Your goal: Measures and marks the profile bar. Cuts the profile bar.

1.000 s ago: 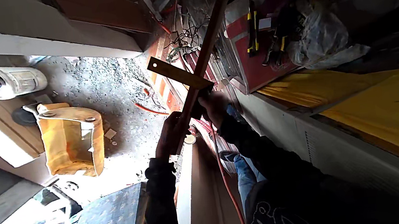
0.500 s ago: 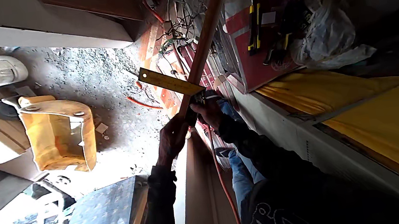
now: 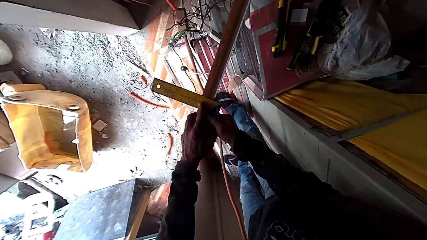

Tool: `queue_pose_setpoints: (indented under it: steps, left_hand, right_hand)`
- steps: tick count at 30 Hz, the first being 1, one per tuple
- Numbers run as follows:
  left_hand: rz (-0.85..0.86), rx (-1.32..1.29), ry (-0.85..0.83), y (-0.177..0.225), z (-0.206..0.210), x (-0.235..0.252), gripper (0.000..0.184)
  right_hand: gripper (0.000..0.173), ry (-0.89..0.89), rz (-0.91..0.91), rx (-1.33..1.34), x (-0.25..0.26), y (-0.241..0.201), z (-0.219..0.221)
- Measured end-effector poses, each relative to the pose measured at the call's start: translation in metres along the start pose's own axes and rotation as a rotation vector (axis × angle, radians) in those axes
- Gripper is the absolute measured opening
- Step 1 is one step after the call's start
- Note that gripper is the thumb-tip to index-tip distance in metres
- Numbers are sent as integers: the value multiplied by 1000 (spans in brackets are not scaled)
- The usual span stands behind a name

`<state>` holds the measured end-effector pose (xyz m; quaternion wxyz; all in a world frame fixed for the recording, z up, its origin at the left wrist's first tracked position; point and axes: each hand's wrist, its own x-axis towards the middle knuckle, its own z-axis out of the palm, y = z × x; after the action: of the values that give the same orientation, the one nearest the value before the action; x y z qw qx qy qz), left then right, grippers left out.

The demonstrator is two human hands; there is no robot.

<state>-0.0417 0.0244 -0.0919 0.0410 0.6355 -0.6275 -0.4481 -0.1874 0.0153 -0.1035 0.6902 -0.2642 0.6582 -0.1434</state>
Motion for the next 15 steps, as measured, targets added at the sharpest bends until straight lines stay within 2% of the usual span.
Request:
queue_pose_setpoints:
  steps: [7,11,15]
  left_hand:
    - [13,46,18,0,0,0,80]
    - [12,56,27,0,1,0,80]
    - [11,70,48,0,3,0,78]
  right_hand:
    - [38,22,-101,-11,3,1,2]
    - [45,20,-39,34,-1,5,4]
    - [40,29,-59,92,2,2,5]
